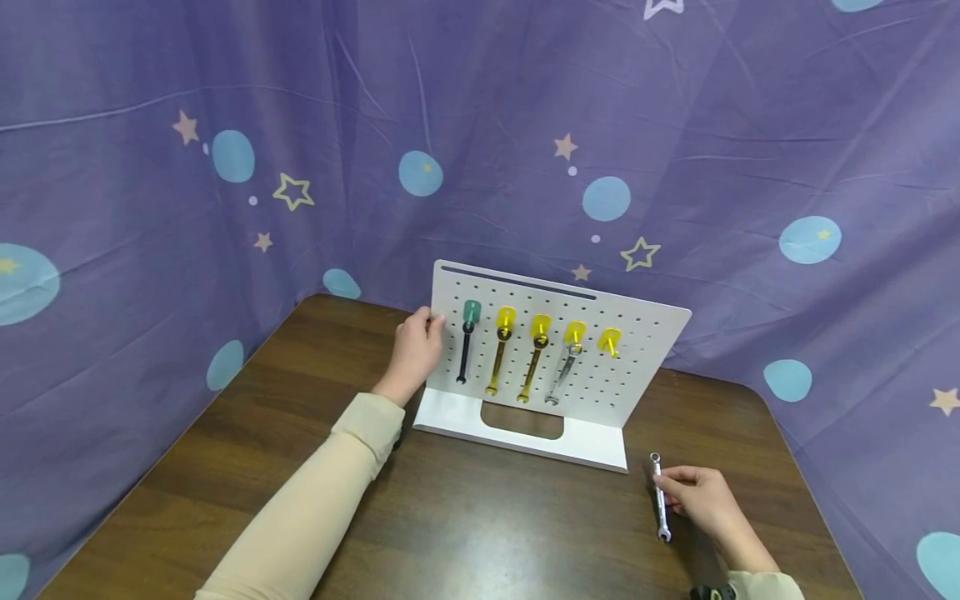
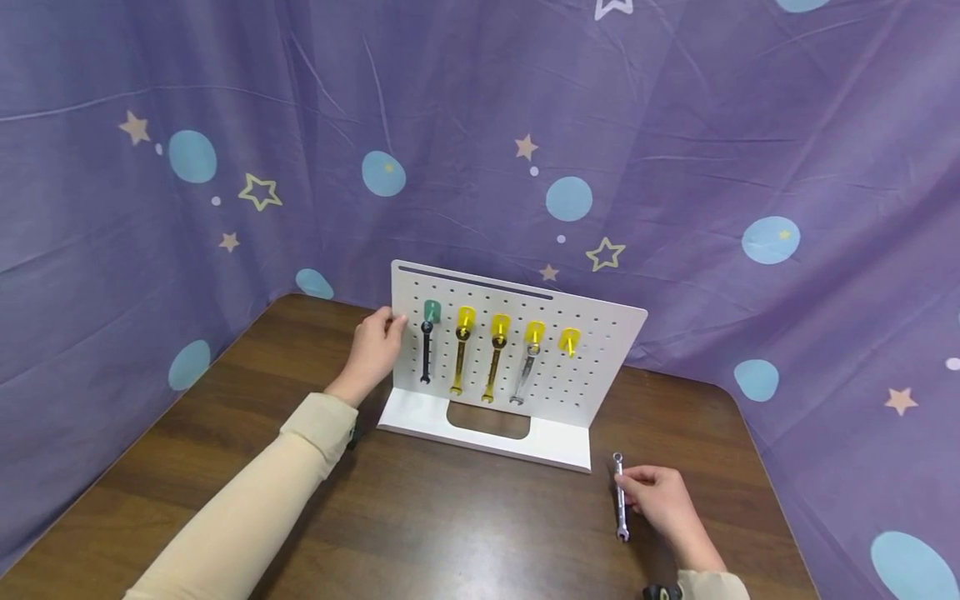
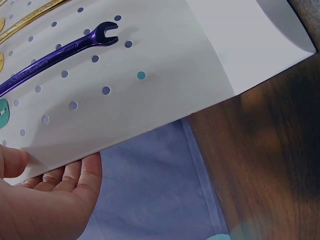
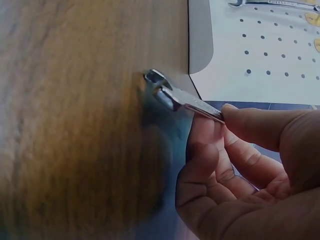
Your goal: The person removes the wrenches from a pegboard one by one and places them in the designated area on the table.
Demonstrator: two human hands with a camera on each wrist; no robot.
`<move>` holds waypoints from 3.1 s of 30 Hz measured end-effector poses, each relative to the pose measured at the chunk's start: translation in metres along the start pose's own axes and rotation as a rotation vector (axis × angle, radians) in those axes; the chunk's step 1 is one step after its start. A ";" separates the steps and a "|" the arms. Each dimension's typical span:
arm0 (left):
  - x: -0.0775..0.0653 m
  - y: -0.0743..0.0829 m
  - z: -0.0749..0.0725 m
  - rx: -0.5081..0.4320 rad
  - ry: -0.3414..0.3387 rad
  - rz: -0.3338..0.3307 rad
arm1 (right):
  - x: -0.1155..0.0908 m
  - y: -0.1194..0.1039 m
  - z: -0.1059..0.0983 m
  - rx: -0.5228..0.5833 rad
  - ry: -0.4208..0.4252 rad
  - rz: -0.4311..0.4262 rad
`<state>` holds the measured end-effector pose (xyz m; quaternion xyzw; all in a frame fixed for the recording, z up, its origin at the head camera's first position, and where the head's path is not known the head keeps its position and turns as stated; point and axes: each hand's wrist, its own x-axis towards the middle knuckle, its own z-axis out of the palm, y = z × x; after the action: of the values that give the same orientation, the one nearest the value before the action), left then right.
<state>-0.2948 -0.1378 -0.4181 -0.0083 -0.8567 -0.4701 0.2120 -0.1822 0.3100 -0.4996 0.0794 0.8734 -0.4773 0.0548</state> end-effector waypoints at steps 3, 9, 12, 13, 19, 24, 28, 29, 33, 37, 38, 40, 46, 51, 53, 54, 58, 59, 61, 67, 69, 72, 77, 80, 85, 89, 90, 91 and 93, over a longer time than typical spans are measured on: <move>-0.001 0.001 -0.001 0.004 -0.001 0.001 | 0.001 0.000 0.000 -0.001 0.003 0.014; -0.001 0.001 0.000 0.005 -0.006 -0.001 | 0.003 0.001 0.000 -0.014 -0.002 0.036; -0.001 0.000 0.000 -0.001 -0.010 -0.005 | 0.004 0.001 0.001 -0.020 -0.003 0.045; -0.001 -0.001 0.000 -0.002 -0.011 -0.005 | 0.005 0.001 0.001 -0.024 -0.004 0.048; 0.000 -0.002 0.000 0.001 -0.007 0.010 | 0.005 0.000 0.001 -0.060 -0.006 0.061; 0.000 -0.002 0.000 0.001 -0.006 0.005 | 0.006 -0.002 0.001 -0.109 -0.010 0.064; 0.001 -0.003 0.001 -0.008 -0.013 -0.006 | 0.006 -0.002 0.000 -0.144 -0.011 0.061; 0.001 -0.003 0.001 -0.010 -0.014 -0.005 | 0.006 -0.002 0.000 -0.152 -0.008 0.060; 0.002 -0.004 0.001 -0.012 -0.011 0.003 | 0.005 -0.003 -0.001 -0.198 -0.001 0.043; 0.001 -0.003 0.000 -0.013 -0.007 0.007 | 0.004 -0.002 -0.003 -0.260 0.015 0.034; 0.001 -0.003 0.000 -0.012 -0.006 0.006 | 0.004 -0.002 -0.003 -0.270 0.017 0.029; 0.001 -0.002 -0.001 -0.011 -0.003 0.007 | 0.004 -0.001 -0.003 -0.289 0.022 0.031; 0.001 -0.003 0.000 -0.015 -0.003 0.009 | 0.004 0.001 -0.004 -0.304 0.022 0.033; 0.001 -0.004 0.000 -0.026 -0.010 0.004 | 0.002 -0.002 -0.006 -0.311 0.034 0.040; 0.001 -0.004 0.000 -0.031 -0.011 0.005 | 0.002 -0.003 -0.007 -0.308 0.033 0.042; 0.001 -0.004 0.000 -0.032 -0.010 0.006 | 0.001 -0.004 -0.007 -0.309 0.034 0.043; 0.001 -0.004 0.000 -0.030 -0.011 0.005 | 0.001 -0.005 -0.009 -0.294 0.039 0.023; 0.001 -0.004 0.000 -0.028 -0.012 0.003 | 0.001 -0.006 -0.009 -0.289 0.046 0.014; 0.001 -0.004 -0.001 -0.028 -0.016 -0.003 | 0.002 -0.006 -0.009 -0.276 0.058 0.000; 0.002 -0.005 -0.001 -0.025 -0.027 -0.016 | 0.005 -0.010 -0.006 -0.213 0.065 -0.023; 0.002 -0.005 -0.001 -0.023 -0.029 -0.011 | 0.005 -0.011 -0.005 -0.203 0.070 -0.030; 0.001 -0.006 -0.001 -0.026 -0.031 -0.008 | 0.005 -0.012 -0.003 -0.192 0.082 -0.055; 0.002 -0.006 0.000 -0.029 -0.022 -0.005 | 0.006 -0.015 -0.001 -0.169 0.111 -0.093; 0.001 -0.005 0.000 -0.029 -0.020 -0.004 | 0.006 -0.015 0.000 -0.138 0.121 -0.094; 0.000 -0.003 -0.001 -0.029 -0.010 -0.002 | 0.006 -0.017 0.002 -0.099 0.125 -0.104; 0.000 -0.001 -0.001 -0.029 -0.008 -0.007 | 0.008 -0.019 0.005 -0.073 0.122 -0.122; 0.000 -0.002 -0.001 -0.029 -0.010 -0.009 | 0.008 -0.020 0.006 -0.071 0.122 -0.127; 0.000 -0.002 0.000 -0.030 -0.012 -0.010 | 0.009 -0.021 0.007 -0.070 0.122 -0.134; 0.000 -0.003 0.000 -0.031 -0.014 -0.013 | 0.009 -0.023 0.009 -0.067 0.120 -0.148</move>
<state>-0.2958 -0.1396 -0.4205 -0.0091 -0.8508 -0.4848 0.2028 -0.1956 0.2910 -0.4870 0.0410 0.8940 -0.4451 -0.0304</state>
